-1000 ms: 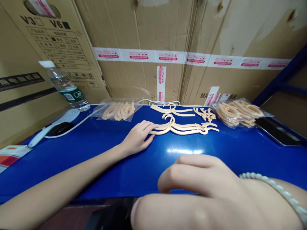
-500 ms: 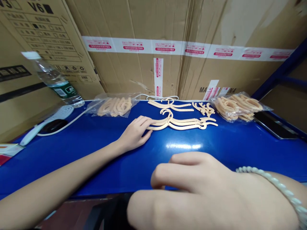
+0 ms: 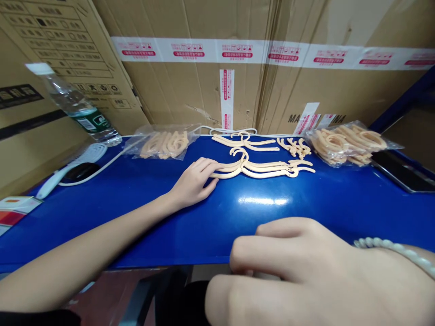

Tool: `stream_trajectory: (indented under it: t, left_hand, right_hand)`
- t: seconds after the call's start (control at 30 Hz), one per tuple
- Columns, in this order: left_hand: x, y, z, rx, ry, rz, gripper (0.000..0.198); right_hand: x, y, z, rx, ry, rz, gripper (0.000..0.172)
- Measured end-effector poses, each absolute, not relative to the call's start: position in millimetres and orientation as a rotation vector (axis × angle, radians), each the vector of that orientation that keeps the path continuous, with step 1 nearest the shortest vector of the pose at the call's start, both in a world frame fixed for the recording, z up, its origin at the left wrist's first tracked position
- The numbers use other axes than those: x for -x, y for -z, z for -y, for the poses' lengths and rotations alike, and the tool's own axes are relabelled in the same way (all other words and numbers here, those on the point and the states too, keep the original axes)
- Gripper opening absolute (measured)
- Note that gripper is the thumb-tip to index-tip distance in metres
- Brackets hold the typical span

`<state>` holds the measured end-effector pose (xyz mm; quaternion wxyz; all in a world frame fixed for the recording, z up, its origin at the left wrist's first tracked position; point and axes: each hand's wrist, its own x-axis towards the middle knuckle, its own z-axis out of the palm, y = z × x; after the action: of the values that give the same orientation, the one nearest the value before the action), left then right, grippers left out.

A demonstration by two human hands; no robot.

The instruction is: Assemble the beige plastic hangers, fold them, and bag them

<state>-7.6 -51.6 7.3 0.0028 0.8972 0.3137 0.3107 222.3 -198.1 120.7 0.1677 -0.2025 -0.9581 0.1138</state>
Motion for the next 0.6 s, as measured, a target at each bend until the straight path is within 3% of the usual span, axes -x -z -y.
stream_trajectory:
  t: [0.17,0.3,0.37,0.6]
  left_hand:
    - [7.5,-7.3,52.0,-2.784,-0.963,-0.997,0.032]
    - [7.2,-6.0,51.3,-2.771,-0.952,-0.996,0.031]
    - [6.9,-5.4,50.7,-2.771,-0.943,-1.000,0.030]
    - [5.7,-5.8,49.4,-2.775,-0.986,-0.981,0.030]
  right_hand:
    - [-213.5,-136.1,192.4,0.546,-0.263,2.761,0.006]
    - [-219.0,-135.6,159.1,0.397,-0.101,2.853,0.012]
    - [-233.5,-125.5,122.8,0.596,-0.003,2.819,0.022]
    - [-329.3,-74.9,-25.2,1.575,0.130,2.595,0.026]
